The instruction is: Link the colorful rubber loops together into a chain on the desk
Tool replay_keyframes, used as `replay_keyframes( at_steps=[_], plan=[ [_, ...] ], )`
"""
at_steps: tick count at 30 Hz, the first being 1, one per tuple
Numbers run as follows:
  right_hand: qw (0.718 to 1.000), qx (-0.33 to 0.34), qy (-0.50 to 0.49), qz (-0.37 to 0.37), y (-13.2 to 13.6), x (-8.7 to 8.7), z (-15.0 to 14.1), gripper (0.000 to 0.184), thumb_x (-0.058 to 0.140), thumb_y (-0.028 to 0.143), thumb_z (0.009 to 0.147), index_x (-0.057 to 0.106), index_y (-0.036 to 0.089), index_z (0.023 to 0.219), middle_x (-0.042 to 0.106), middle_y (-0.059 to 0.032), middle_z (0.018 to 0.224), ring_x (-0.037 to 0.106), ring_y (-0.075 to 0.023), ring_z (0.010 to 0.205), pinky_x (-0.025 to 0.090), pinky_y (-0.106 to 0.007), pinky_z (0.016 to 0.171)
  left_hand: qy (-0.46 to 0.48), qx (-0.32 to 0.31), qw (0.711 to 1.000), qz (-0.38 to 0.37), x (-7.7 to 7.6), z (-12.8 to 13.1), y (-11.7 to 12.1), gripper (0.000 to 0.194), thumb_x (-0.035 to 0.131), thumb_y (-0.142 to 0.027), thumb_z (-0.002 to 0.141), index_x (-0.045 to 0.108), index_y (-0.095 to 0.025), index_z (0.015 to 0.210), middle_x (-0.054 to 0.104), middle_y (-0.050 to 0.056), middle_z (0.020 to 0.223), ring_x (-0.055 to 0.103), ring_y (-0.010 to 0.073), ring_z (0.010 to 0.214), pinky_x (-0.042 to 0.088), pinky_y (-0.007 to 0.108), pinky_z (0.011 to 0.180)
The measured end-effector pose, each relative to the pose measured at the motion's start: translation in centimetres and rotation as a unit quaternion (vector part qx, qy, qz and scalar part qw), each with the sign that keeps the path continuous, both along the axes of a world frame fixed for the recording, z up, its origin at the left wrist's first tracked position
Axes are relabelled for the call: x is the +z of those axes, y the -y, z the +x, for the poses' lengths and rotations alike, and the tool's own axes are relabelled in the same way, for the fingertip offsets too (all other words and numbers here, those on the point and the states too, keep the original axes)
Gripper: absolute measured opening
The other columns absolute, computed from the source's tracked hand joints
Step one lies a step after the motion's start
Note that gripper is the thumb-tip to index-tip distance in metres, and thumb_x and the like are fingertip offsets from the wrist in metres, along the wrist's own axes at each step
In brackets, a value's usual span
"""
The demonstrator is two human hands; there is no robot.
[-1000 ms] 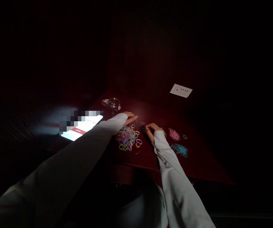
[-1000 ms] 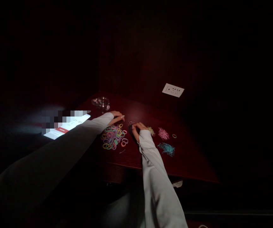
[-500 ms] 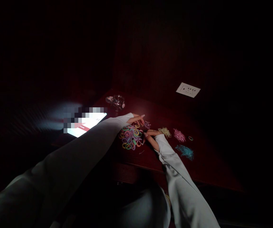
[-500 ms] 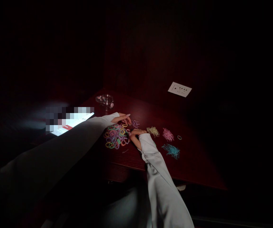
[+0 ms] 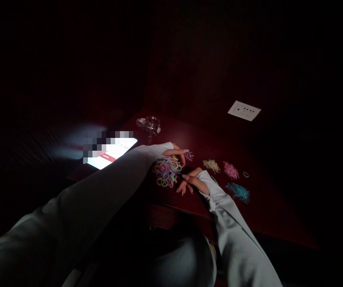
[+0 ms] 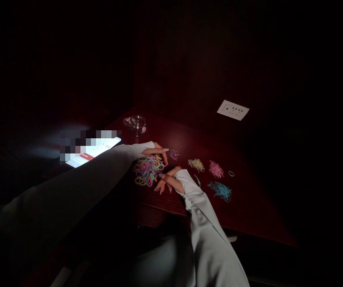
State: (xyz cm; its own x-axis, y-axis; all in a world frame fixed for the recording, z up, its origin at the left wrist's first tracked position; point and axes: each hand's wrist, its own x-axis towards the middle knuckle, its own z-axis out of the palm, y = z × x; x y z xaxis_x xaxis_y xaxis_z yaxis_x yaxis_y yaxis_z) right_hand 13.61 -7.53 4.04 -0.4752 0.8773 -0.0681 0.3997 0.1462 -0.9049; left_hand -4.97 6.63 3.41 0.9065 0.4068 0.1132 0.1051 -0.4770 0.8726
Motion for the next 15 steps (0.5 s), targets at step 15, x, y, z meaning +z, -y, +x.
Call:
replay_keyframes(
  at_steps=[15],
  plan=[
    [0.911, -0.122, 0.160, 0.361, -2.3, -0.8, -1.4, 0.027, 0.067, 0.047, 0.091, 0.079, 0.025, 0.101, 0.076, -0.0055, 0.097, 0.066, -0.0221, 0.092, 0.050, -0.035, 0.088, -0.008, 0.055, 0.998, 0.023, 0.3, -0.3, 0.2, 0.054, 0.046, -0.063, 0.098, 0.078, -0.020, 0.094, 0.077, 0.005, 0.092, 0.068, 0.0198, 0.085, 0.052, 0.029, 0.082]
  ],
)
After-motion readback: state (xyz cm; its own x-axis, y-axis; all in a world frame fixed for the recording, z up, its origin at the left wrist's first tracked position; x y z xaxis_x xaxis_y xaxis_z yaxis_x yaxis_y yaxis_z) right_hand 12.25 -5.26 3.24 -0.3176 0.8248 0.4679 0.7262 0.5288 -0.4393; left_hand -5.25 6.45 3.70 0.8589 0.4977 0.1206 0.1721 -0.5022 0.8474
